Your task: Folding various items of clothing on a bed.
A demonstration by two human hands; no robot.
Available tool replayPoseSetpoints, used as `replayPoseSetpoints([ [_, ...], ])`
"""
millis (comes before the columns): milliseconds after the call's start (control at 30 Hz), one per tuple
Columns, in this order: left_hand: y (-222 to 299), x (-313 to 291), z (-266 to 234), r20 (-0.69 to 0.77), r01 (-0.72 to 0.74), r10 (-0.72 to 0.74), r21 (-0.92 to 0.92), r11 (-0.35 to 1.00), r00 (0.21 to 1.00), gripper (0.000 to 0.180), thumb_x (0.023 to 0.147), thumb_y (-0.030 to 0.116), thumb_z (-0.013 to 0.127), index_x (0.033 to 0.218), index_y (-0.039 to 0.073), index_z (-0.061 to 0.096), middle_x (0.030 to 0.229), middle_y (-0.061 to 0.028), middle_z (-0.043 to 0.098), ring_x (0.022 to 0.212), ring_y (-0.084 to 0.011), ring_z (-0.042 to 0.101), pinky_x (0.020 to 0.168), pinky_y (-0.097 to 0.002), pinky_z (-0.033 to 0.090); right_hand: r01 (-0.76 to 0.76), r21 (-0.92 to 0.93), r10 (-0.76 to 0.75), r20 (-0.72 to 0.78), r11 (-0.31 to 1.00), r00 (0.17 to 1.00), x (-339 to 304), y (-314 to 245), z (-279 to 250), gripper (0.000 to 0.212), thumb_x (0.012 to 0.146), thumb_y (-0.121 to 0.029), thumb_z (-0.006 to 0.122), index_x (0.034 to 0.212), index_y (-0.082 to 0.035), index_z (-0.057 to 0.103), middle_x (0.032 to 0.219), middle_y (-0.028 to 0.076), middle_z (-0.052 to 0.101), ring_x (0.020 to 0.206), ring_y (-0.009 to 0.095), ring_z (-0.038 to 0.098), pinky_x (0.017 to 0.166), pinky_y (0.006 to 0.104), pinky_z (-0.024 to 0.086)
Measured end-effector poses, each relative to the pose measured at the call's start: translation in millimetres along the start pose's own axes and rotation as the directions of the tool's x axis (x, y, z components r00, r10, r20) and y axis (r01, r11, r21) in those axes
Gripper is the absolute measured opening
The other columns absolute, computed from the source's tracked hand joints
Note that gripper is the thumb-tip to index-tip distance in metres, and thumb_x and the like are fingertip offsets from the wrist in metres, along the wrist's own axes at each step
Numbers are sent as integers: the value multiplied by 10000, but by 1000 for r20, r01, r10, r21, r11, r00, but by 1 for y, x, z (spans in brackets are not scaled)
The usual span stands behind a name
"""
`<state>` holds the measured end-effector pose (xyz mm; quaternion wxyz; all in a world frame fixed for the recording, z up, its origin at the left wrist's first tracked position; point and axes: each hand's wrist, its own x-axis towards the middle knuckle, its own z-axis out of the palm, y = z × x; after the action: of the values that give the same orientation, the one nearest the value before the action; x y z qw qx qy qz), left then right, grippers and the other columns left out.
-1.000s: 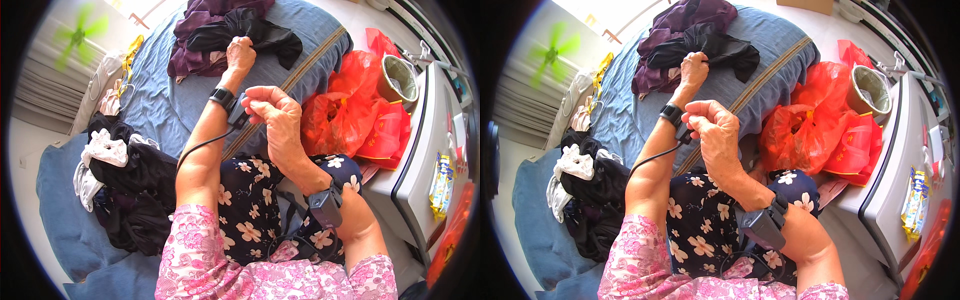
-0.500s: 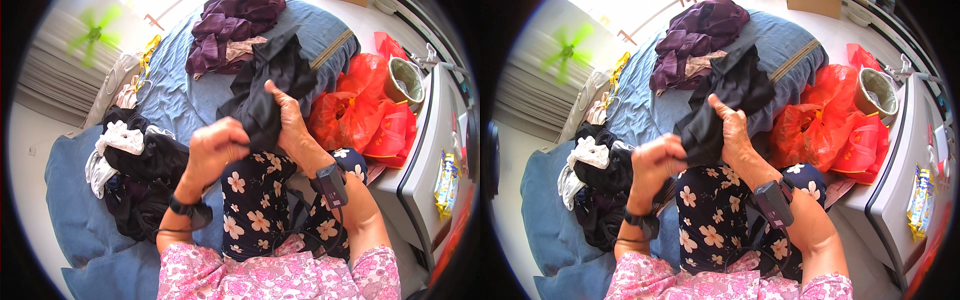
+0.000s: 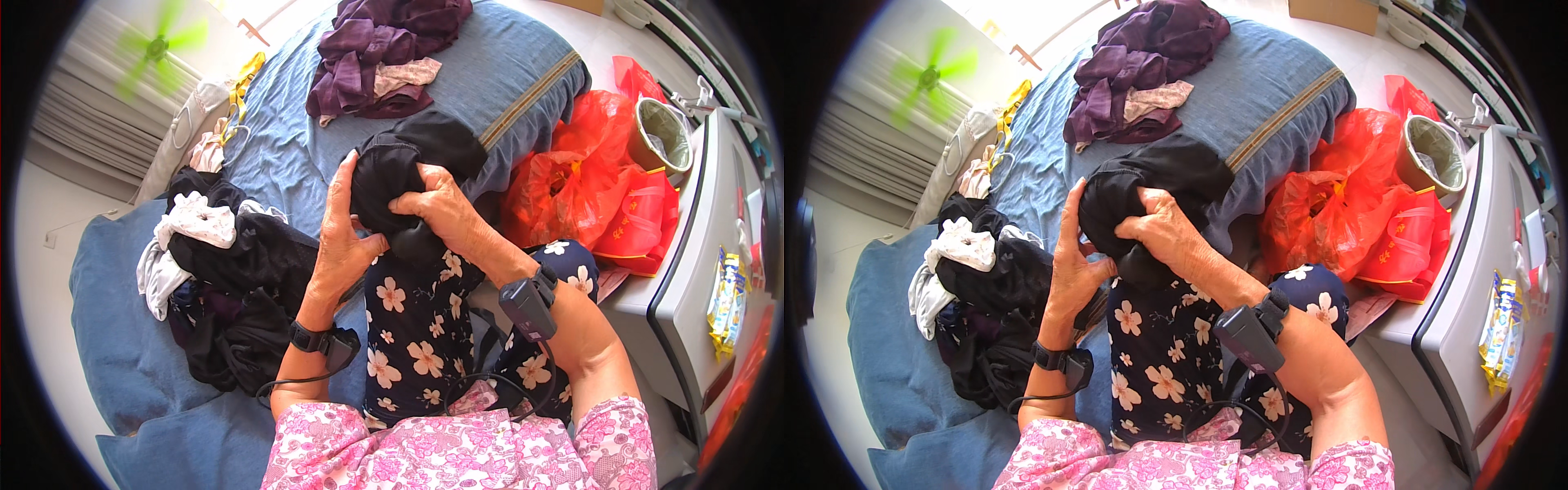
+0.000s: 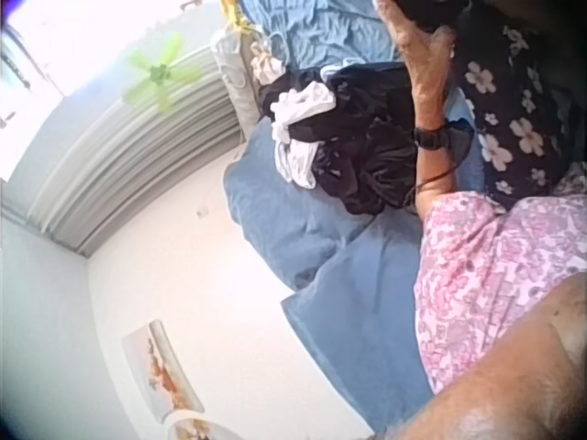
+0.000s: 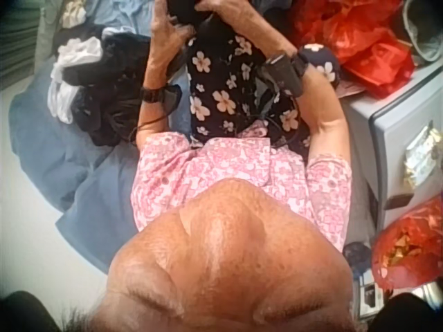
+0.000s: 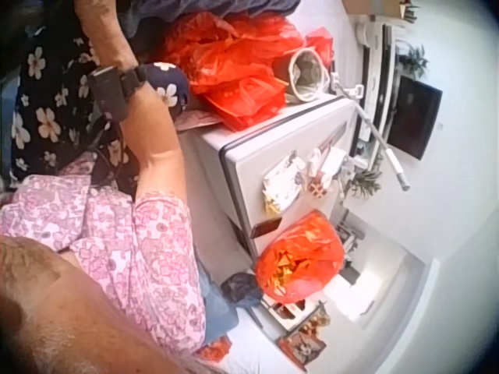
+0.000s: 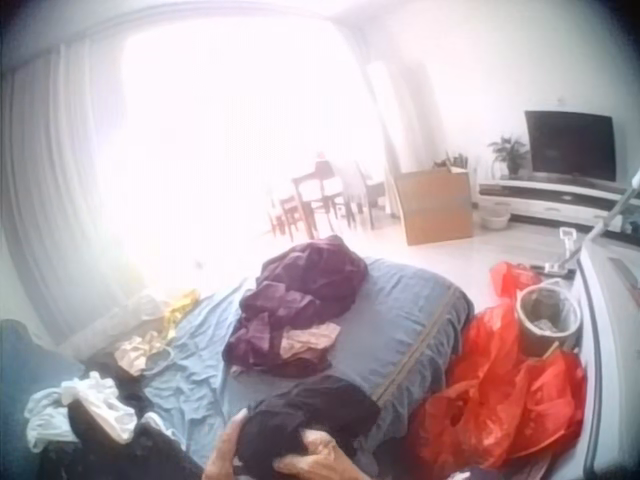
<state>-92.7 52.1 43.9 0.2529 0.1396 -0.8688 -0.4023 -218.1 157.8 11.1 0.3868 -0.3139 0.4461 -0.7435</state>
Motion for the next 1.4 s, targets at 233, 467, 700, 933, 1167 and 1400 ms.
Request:
replayPoseSetpoints([
  [233,2,-31,-37,-135,174,-200,-185,967,971,602,577,-139,543,1169,-37,567,1021,-56,625,906,-124,596,784,-248,495,-11,-69,29,275,998,961,-5,-21,12,239,788,-82,638,1001,25,633,891,2,630,813,64,547,763,226,458],
  [467,36,-92,-138,-463,220,-282,-185,958,840,353,686,-107,587,1032,-50,624,910,-53,654,784,-120,618,745,-246,497,-34,-47,40,139,998,990,-5,-33,0,317,842,-209,586,1055,21,639,921,109,678,806,145,638,756,265,488],
  [700,-15,-147,-269,-858,697,-215,208,686,467,412,728,-8,587,1135,-72,571,922,-112,634,679,-157,575,541,-266,439,-59,-10,59,29,998,998,-4,-17,-2,256,850,-207,596,993,-2,651,870,86,675,768,131,637,720,244,492],
  [933,-59,-77,-198,-432,374,267,895,244,861,305,742,22,546,1030,-78,566,1006,-234,570,1009,-378,525,919,-433,406,-107,-20,105,-61,994,993,-4,-12,-9,223,852,-182,593,986,-14,651,862,79,673,752,124,632,709,245,493],
  [1167,-138,96,-49,-294,-43,256,577,816,921,409,750,133,677,1090,-74,580,1001,-254,605,983,-375,571,863,-421,451,-112,6,112,-121,994,986,-2,-15,-3,180,840,-137,589,952,-11,653,821,76,674,710,116,629,655,228,478],
  [1400,-160,218,41,-394,195,91,626,755,915,383,769,237,648,1008,-42,542,995,-265,600,968,-404,593,844,-460,482,-137,58,143,-122,989,982,1,-14,-4,167,847,-123,579,946,-9,652,822,70,667,702,110,624,646,218,476],
])
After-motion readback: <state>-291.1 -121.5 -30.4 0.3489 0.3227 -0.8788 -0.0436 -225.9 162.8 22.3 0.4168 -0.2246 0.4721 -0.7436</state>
